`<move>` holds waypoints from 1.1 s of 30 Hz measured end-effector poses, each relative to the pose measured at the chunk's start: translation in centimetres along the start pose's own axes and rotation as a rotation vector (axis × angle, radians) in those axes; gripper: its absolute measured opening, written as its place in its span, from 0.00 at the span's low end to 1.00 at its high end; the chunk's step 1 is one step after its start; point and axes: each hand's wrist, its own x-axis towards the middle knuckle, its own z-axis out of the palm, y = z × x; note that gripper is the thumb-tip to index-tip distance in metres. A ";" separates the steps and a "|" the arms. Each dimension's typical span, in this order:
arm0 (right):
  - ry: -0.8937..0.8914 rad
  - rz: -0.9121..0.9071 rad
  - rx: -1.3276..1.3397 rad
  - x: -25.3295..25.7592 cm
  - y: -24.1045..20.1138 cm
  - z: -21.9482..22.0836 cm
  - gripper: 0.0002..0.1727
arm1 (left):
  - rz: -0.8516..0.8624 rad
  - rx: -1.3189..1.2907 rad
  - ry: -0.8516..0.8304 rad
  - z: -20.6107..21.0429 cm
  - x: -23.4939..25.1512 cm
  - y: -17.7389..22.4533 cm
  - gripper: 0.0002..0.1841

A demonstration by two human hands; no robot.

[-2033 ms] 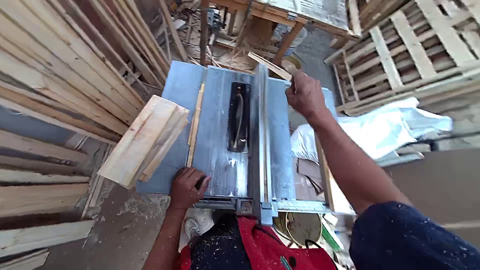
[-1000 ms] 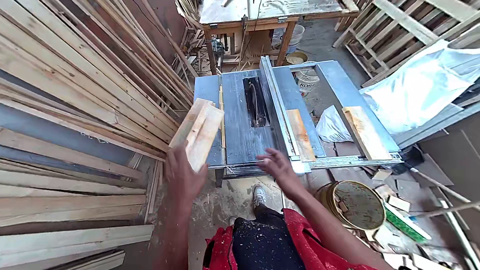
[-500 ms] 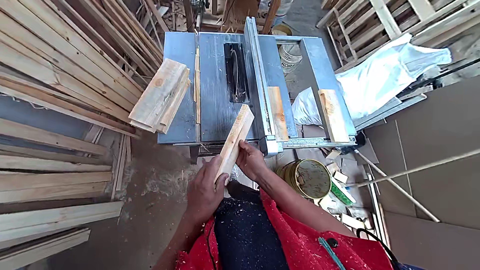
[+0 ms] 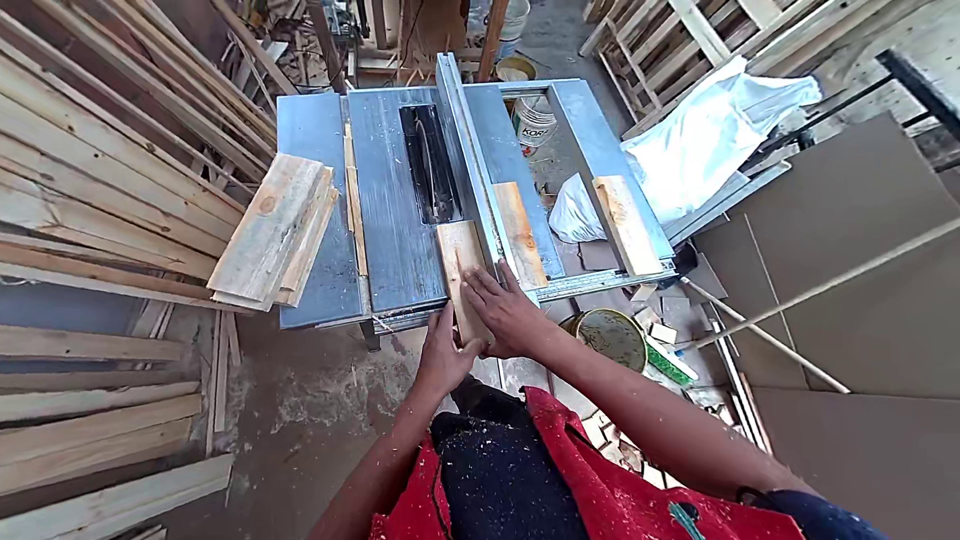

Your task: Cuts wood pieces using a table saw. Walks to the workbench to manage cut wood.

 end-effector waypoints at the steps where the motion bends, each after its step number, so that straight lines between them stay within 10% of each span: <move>1: -0.013 -0.013 -0.026 0.3 0.6 0.2 0.77 | 0.028 0.167 -0.025 -0.5 0.4 0.3 0.55; 14: -0.107 0.054 -0.099 4.1 3.3 -2.3 0.71 | 0.278 0.791 -0.036 -3.7 5.5 1.4 0.54; 27: -0.092 0.014 -0.163 10.7 7.9 -4.4 0.69 | 0.312 0.580 0.153 -8.7 10.1 3.3 0.49; 33: -0.059 -0.028 -0.182 14.3 10.7 -5.1 0.68 | 0.341 0.315 0.490 -13.4 10.1 -1.6 0.25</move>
